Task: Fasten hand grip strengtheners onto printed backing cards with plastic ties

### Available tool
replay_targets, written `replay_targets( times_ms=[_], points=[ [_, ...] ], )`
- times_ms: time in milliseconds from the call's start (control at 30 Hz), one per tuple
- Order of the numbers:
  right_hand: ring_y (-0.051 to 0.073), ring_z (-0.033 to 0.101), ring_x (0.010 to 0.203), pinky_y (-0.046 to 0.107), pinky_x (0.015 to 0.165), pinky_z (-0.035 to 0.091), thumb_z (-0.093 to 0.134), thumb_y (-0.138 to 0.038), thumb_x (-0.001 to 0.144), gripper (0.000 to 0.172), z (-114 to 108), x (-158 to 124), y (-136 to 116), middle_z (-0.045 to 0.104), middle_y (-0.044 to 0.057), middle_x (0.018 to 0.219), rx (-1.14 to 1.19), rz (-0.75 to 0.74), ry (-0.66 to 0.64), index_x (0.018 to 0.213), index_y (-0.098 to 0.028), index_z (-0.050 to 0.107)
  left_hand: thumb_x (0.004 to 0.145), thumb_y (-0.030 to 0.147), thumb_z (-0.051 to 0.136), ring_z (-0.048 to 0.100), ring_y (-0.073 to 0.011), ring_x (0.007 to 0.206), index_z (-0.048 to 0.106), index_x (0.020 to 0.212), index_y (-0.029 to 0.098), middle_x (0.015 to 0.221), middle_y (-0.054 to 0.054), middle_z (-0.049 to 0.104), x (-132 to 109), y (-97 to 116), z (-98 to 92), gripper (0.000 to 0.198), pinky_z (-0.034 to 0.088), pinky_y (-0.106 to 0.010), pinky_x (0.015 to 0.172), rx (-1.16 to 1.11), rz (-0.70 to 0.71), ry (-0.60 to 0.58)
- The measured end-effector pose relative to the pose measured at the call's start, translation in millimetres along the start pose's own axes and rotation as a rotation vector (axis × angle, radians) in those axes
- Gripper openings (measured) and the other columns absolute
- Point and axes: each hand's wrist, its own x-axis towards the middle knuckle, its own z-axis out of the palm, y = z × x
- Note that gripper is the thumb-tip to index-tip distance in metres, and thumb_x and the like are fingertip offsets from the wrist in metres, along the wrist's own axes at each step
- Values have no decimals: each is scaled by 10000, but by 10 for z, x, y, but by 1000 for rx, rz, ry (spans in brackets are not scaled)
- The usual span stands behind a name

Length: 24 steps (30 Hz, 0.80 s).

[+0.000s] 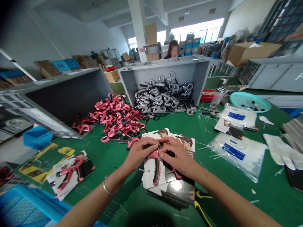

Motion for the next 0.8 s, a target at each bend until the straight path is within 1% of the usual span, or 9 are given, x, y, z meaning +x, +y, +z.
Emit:
replay_targets(
  times_ms=[200, 300, 400, 500, 567, 633, 700, 767, 800],
  points=[
    [247, 470, 1238, 457, 1059, 330, 583, -311, 928, 169, -11, -2, -8, 538, 32, 1342, 10, 13, -7, 830, -239, 700, 833, 222, 703, 651, -194, 952, 761, 838, 210, 911, -46, 747, -13, 29, 7, 60, 438, -353, 950, 4, 9, 0],
    [246, 481, 1226, 456, 1053, 331, 593, -291, 917, 162, -1, 10, -2, 565, 35, 1303, 27, 20, 13, 809, -237, 701, 840, 236, 695, 649, -197, 958, 760, 822, 205, 920, -53, 744, -28, 71, -6, 73, 427, -356, 959, 5, 31, -33],
    [238, 510, 1191, 444, 1041, 343, 594, -270, 910, 161, 20, 34, 11, 599, 35, 1242, 64, 32, 46, 793, -236, 699, 884, 261, 638, 637, -197, 970, 759, 839, 205, 927, -54, 739, -17, 73, -25, 141, 410, -357, 966, 7, 32, -83],
    [224, 546, 1134, 420, 1009, 378, 573, -269, 919, 173, 47, 67, 28, 622, 35, 1178, 105, 29, 86, 793, -233, 686, 888, 291, 627, 636, -193, 912, 735, 882, 188, 907, -53, 728, 37, 58, -40, 150, 451, -338, 885, -80, -62, -71],
    [217, 555, 1115, 409, 1003, 388, 572, -251, 915, 132, 64, 84, 36, 624, 39, 1154, 114, 16, 120, 836, -232, 675, 868, 301, 645, 627, -188, 844, 709, 860, 177, 861, -47, 711, 61, 96, -34, 140, 469, -322, 805, -79, -102, -10],
    [215, 553, 1113, 408, 1012, 383, 571, -222, 906, 94, 79, 91, 36, 624, 43, 1126, 103, -1, 151, 886, -233, 662, 869, 279, 638, 607, -192, 841, 687, 811, 174, 831, -43, 689, 25, 198, 0, 129, 455, -331, 806, 62, -25, 45],
    [216, 553, 1102, 412, 1014, 381, 555, -205, 907, 96, 91, 84, 24, 627, 47, 1088, 93, -14, 174, 903, -231, 647, 887, 230, 599, 581, -207, 895, 672, 794, 169, 845, -54, 676, -96, 336, 73, 133, 425, -367, 866, 279, 158, 35],
    [220, 557, 1084, 419, 1004, 388, 544, -204, 907, 93, 104, 70, 5, 629, 53, 1067, 97, -14, 174, 896, -226, 634, 908, 178, 527, 555, -224, 921, 664, 836, 153, 876, -80, 670, -277, 457, 177, 157, 407, -404, 891, 467, 339, -59],
    [223, 558, 1077, 423, 997, 393, 549, -205, 902, 83, 111, 63, -5, 629, 56, 1066, 101, -13, 162, 894, -223, 629, 910, 158, 495, 545, -230, 912, 660, 858, 142, 884, -94, 666, -369, 498, 233, 173, 408, -417, 885, 545, 404, -116]
  ],
)
